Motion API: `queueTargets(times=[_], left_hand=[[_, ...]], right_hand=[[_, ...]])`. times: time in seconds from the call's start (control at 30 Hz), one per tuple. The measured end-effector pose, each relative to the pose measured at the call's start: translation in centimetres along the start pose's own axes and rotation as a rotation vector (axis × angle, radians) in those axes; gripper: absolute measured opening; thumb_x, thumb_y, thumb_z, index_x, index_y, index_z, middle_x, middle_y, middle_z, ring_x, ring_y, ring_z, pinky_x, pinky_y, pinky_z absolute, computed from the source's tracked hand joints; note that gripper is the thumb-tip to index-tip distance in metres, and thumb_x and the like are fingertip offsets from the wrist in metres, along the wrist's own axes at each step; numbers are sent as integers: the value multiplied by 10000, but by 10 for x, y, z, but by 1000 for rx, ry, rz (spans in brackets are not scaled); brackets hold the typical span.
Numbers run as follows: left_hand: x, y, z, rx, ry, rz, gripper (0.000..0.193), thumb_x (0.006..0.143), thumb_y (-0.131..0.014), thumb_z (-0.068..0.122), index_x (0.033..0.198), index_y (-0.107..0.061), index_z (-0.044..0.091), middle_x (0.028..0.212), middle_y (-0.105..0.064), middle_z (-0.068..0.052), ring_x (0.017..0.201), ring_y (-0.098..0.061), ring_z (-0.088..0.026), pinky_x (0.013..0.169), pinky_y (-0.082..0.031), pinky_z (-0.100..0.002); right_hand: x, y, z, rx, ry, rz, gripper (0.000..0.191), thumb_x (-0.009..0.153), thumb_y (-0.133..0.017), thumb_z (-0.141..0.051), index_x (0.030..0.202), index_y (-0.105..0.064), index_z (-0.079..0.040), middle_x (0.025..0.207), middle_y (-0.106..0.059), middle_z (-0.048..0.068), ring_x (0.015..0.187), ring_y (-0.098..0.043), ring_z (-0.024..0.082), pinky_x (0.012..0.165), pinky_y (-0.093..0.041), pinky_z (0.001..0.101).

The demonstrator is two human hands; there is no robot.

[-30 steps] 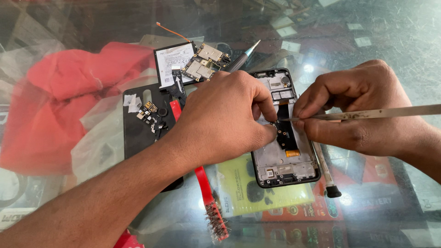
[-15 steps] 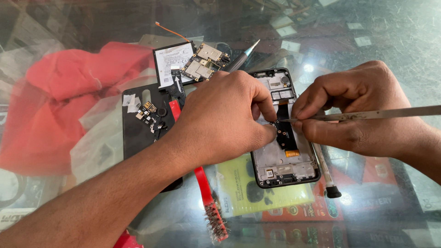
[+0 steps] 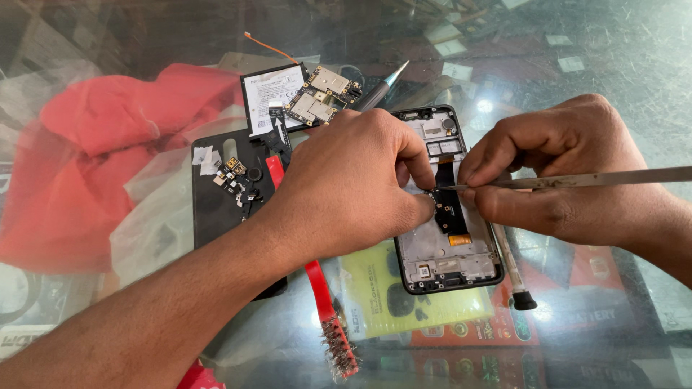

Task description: The person repairs a disassembled smartphone on a glass work table, using a long metal pry tool to lift and adjust a flex-cable connector inside the phone frame. They reposition the small component with their fingers and the tool, then press the connector into place on the board.

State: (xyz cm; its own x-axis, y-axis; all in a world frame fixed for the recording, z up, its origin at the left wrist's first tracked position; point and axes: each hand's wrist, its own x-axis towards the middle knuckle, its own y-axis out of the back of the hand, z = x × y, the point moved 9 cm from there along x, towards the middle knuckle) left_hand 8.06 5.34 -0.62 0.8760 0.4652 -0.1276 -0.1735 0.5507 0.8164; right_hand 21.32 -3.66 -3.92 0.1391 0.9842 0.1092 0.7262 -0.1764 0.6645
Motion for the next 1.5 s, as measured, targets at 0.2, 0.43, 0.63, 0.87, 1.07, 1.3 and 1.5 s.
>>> queueTargets(times=[0.2,0.43,0.63,0.87,1.07,1.3,1.5], left_hand=[[-1,0,-1,-2,1,-5,168,631,-816,250,775,-785,168,599,-676,41,578,-689,-109,577,-532,-326],[-1,2,0,-11,-15,20,214,620,-819,261,817,-788,185,621,-690,46,606,-703,-111,591,-542,-325],[0,0,-1,-2,1,5,179,623,-817,256,776,-784,170,612,-685,43,599,-699,-111,591,-540,-325],[0,-1,-1,-7,11,-9,196,630,-811,251,808,-781,173,600,-681,44,575,-692,-102,566,-538,-320],[0,1,0,-3,-1,9,202,621,-820,257,803,-789,176,605,-681,39,588,-696,-114,582,-537,-327],[-1,1,-1,-14,4,16,184,618,-817,260,776,-789,171,618,-697,37,600,-707,-118,589,-548,-327],[-1,1,-1,-13,-5,17,180,626,-821,264,772,-788,165,619,-692,33,598,-704,-122,577,-540,-330]], right_hand=[[-1,0,4,8,-4,2,119,714,-816,-101,807,-774,-40,891,-776,103,789,-785,177,712,-700,304],[-1,1,2,6,20,16,114,728,-815,-106,813,-772,-43,899,-776,101,803,-786,178,723,-698,299],[0,1,3,-11,-15,17,107,720,-816,-111,788,-769,-44,876,-774,99,794,-784,177,717,-698,303],[-1,0,5,-5,-21,10,116,708,-820,-111,790,-775,-43,880,-776,99,785,-785,179,713,-698,308],[-1,0,3,18,5,11,122,717,-821,-113,806,-777,-42,896,-779,96,793,-786,172,709,-696,298],[-1,0,2,13,-29,23,115,702,-819,-94,795,-777,-42,889,-780,95,775,-785,173,689,-694,295],[0,0,2,-37,-33,21,113,684,-817,-103,763,-765,-40,862,-777,93,767,-779,170,686,-687,298]])
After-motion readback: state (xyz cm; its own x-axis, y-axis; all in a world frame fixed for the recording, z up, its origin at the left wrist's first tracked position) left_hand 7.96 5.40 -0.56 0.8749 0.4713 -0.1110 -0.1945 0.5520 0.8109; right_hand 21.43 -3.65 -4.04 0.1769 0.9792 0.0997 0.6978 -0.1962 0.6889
